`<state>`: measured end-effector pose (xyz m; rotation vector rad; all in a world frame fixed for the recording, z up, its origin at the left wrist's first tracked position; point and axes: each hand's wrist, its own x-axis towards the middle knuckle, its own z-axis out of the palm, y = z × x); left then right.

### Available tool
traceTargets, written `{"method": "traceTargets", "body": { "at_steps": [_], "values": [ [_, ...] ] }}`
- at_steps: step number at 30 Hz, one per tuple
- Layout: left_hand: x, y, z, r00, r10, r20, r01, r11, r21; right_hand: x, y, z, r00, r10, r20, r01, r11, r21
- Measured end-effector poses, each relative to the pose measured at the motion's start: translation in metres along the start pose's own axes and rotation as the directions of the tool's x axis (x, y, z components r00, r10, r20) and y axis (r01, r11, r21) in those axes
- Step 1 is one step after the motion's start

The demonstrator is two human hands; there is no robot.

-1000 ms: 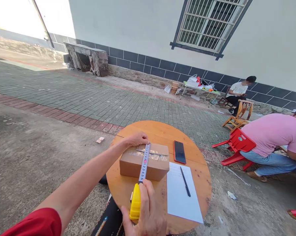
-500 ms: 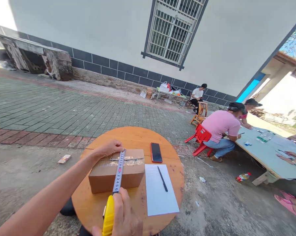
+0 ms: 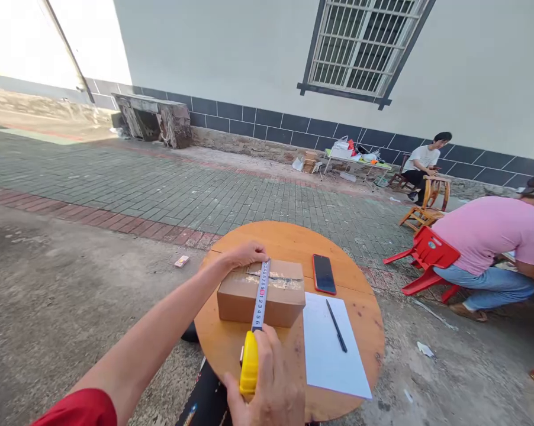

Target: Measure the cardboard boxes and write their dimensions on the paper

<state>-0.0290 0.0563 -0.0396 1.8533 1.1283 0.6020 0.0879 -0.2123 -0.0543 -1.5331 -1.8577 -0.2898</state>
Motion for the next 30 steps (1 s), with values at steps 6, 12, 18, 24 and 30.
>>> {"method": "traceTargets", "body": {
  "at_steps": [6,12,18,24,30],
  "values": [
    [-0.007,0.010,-0.013,0.997,0.062,-0.052,-0.065,0.997,-0.052,-0.001,0.008,-0.001,1.000,0.006,-0.022,-0.006,1.000,-0.005],
    [-0.050,0.049,-0.032,0.968,0.117,-0.220,-0.138,0.987,-0.081,-0.002,0.032,-0.022,0.978,0.197,-0.071,-0.191,0.978,0.082],
    [-0.140,0.080,-0.001,0.871,0.206,-0.447,-0.220,0.975,0.020,-0.008,0.066,-0.040,0.925,0.369,0.096,-0.380,0.878,0.289],
    [-0.198,0.042,0.067,0.839,0.017,-0.543,-0.097,0.988,-0.118,-0.004,0.094,-0.037,0.957,0.135,0.256,-0.238,0.871,0.430],
    [-0.213,-0.005,0.099,0.860,-0.170,-0.481,0.051,0.967,-0.250,-0.013,0.118,-0.024,0.942,-0.023,0.334,-0.114,0.916,0.385]
  ]
}}
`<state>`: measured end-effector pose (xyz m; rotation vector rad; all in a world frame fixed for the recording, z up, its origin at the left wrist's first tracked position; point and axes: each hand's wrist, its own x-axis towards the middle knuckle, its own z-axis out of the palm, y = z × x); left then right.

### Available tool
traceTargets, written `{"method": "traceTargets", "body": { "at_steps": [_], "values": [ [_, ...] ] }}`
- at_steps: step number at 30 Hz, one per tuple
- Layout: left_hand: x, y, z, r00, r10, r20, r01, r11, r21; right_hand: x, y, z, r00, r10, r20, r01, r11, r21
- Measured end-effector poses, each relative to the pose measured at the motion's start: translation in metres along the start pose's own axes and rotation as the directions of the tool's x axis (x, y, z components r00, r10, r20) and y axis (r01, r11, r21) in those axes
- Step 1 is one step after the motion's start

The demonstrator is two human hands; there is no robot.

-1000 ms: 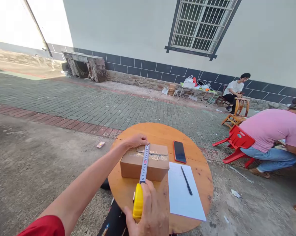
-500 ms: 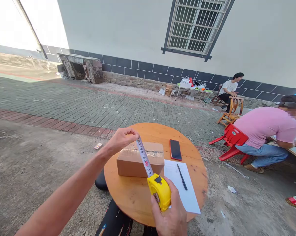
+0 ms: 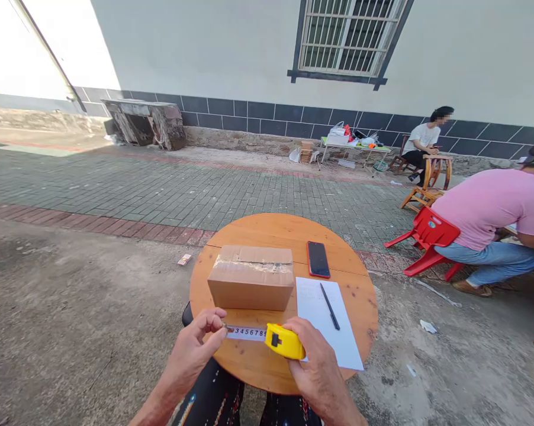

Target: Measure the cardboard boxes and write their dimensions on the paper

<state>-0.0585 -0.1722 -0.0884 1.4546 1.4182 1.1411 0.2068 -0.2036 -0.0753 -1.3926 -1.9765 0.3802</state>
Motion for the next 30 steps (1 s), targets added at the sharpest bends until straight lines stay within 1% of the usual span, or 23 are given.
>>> {"method": "traceTargets", "body": {
  "at_steps": [3,5,7,10,12,14,18,21,25,27,29,30],
  "values": [
    [0.004,-0.021,-0.011,0.991,-0.038,-0.126,0.039,0.999,0.008,-0.003,0.013,0.004,0.996,0.089,0.019,-0.088,0.995,-0.054],
    [0.010,-0.034,-0.017,0.984,-0.061,-0.169,0.063,0.998,0.003,-0.001,0.020,0.006,0.989,0.142,0.030,-0.140,0.989,-0.048],
    [0.017,-0.042,-0.019,0.987,-0.064,-0.151,0.064,0.998,-0.006,0.005,0.024,0.008,0.986,0.152,0.071,-0.152,0.988,-0.007],
    [0.027,-0.044,-0.012,0.997,-0.051,-0.051,0.048,0.998,-0.049,0.020,0.024,0.011,0.980,0.125,0.157,-0.134,0.990,0.049],
    [0.030,-0.037,-0.006,0.999,-0.053,-0.011,0.053,0.996,-0.069,0.029,0.018,0.010,0.973,0.110,0.201,-0.129,0.988,0.086],
    [0.030,-0.024,-0.005,0.998,-0.069,-0.011,0.069,0.997,-0.043,0.036,0.009,0.003,0.966,0.107,0.235,-0.140,0.982,0.128],
    [0.022,0.004,-0.017,0.992,-0.120,-0.031,0.122,0.985,0.120,0.043,-0.013,-0.023,0.945,0.156,0.288,-0.203,0.969,0.142],
    [0.025,0.020,-0.023,0.990,-0.126,-0.060,0.136,0.971,0.196,0.051,-0.024,-0.037,0.945,0.154,0.289,-0.197,0.972,0.126],
    [0.040,0.032,-0.013,0.985,-0.153,-0.081,0.166,0.967,0.191,0.067,-0.026,-0.039,0.959,0.171,0.224,-0.196,0.976,0.096],
    [0.046,0.037,-0.007,0.988,-0.130,-0.081,0.143,0.973,0.182,0.070,-0.028,-0.039,0.964,0.180,0.193,-0.202,0.975,0.097],
    [0.052,0.042,-0.008,0.995,-0.086,-0.042,0.092,0.981,0.173,0.065,-0.034,-0.037,0.953,0.190,0.235,-0.225,0.966,0.129],
    [0.057,0.045,-0.009,0.998,-0.067,0.005,0.065,0.984,0.165,0.059,-0.038,-0.035,0.943,0.201,0.264,-0.245,0.959,0.143]
  ]
}}
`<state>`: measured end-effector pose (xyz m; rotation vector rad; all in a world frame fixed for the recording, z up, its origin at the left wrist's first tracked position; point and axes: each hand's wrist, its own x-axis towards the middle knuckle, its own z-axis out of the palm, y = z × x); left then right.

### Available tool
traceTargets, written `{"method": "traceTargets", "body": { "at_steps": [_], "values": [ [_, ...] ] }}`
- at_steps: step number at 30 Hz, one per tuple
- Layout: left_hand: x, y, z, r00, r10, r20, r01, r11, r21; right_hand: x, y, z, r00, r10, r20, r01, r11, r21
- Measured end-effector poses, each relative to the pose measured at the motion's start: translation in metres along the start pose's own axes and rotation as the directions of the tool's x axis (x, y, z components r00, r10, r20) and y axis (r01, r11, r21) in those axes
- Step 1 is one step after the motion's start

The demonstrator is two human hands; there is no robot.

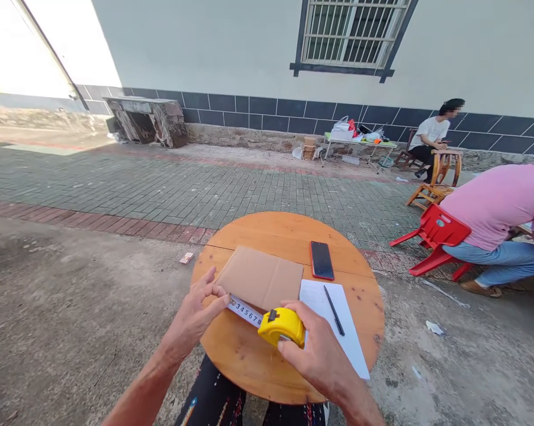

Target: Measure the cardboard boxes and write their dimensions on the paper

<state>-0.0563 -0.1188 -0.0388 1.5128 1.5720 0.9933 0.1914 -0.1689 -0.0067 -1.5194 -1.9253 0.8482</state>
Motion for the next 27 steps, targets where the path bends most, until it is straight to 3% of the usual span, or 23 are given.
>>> {"method": "traceTargets", "body": {
  "at_steps": [2,4,7,9,11,14,18,22,27],
  "values": [
    [0.013,0.005,-0.006,0.992,0.046,0.118,-0.043,0.999,-0.029,-0.013,-0.003,0.016,0.999,0.035,-0.012,-0.035,0.999,0.006],
    [0.033,0.012,-0.009,0.972,0.083,0.219,-0.070,0.995,-0.065,-0.026,-0.003,0.040,0.972,0.005,-0.233,-0.022,0.997,-0.070],
    [0.068,0.024,-0.004,0.938,0.109,0.328,-0.100,0.994,-0.044,-0.035,0.004,0.080,0.843,-0.150,-0.517,0.026,0.971,-0.238],
    [0.089,0.034,0.003,0.915,0.118,0.385,-0.134,0.991,0.014,-0.035,0.008,0.098,0.769,-0.221,-0.600,0.022,0.947,-0.322],
    [0.106,0.043,0.010,0.897,0.138,0.421,-0.176,0.983,0.053,-0.033,0.010,0.104,0.742,-0.222,-0.633,-0.014,0.938,-0.346],
    [0.125,0.050,0.019,0.874,0.151,0.461,-0.208,0.975,0.075,-0.032,0.009,0.105,0.769,-0.101,-0.632,-0.119,0.948,-0.297],
    [0.143,0.043,0.027,0.835,0.130,0.534,-0.217,0.971,0.104,-0.031,0.009,0.110,0.778,0.064,-0.625,-0.239,0.950,-0.200],
    [0.149,0.028,0.028,0.835,0.100,0.542,-0.205,0.969,0.138,-0.019,0.015,0.105,0.780,0.103,-0.618,-0.195,0.977,-0.085],
    [0.145,0.016,0.013,0.865,0.022,0.502,-0.124,0.977,0.171,0.000,0.022,0.074,0.811,0.049,-0.584,-0.120,0.989,-0.084]
  ]
}}
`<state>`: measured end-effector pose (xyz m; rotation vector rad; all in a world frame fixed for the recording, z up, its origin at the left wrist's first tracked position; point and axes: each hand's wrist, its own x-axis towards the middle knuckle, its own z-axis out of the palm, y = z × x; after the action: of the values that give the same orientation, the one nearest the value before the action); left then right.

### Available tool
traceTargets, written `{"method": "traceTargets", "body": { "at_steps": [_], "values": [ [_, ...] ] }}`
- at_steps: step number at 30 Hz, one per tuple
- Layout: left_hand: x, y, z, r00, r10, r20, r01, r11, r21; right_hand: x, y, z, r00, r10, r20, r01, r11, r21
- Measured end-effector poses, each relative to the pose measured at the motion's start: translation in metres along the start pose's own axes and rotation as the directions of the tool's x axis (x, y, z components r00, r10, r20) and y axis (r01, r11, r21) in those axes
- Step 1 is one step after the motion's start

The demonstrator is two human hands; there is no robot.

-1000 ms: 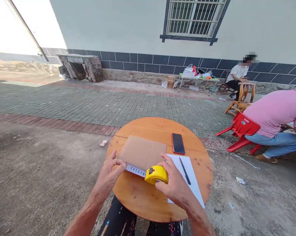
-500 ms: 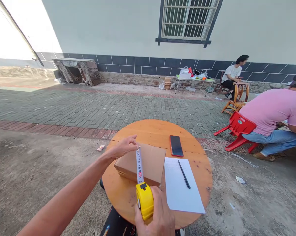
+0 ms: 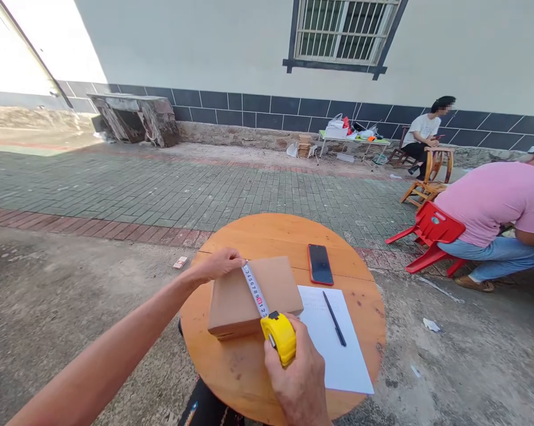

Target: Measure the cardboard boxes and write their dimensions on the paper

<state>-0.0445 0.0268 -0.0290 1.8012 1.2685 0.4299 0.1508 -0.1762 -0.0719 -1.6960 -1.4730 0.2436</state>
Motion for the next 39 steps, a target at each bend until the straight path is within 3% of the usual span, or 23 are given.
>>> {"method": "traceTargets", "body": {
  "at_steps": [4,10,18,30,39],
  "values": [
    [-0.003,-0.001,-0.005,0.999,-0.015,0.049,0.017,0.999,-0.039,0.000,-0.003,-0.001,0.993,-0.119,-0.008,0.118,0.992,-0.046],
    [0.016,0.008,0.003,0.997,-0.002,0.075,0.005,0.999,-0.037,-0.015,-0.015,0.013,0.956,-0.287,-0.065,0.276,0.951,-0.142],
    [0.022,-0.006,0.012,0.997,-0.027,-0.068,0.026,1.000,-0.014,0.002,-0.023,0.005,0.961,-0.275,-0.015,0.266,0.942,-0.206],
    [0.023,-0.019,0.018,0.997,0.041,-0.060,-0.046,0.996,-0.073,-0.026,-0.018,0.013,0.957,-0.285,-0.051,0.269,0.940,-0.209],
    [0.017,-0.016,0.019,0.992,0.090,-0.094,-0.101,0.988,-0.116,-0.026,-0.016,0.004,0.953,-0.303,0.012,0.295,0.919,-0.261]
  ]
}}
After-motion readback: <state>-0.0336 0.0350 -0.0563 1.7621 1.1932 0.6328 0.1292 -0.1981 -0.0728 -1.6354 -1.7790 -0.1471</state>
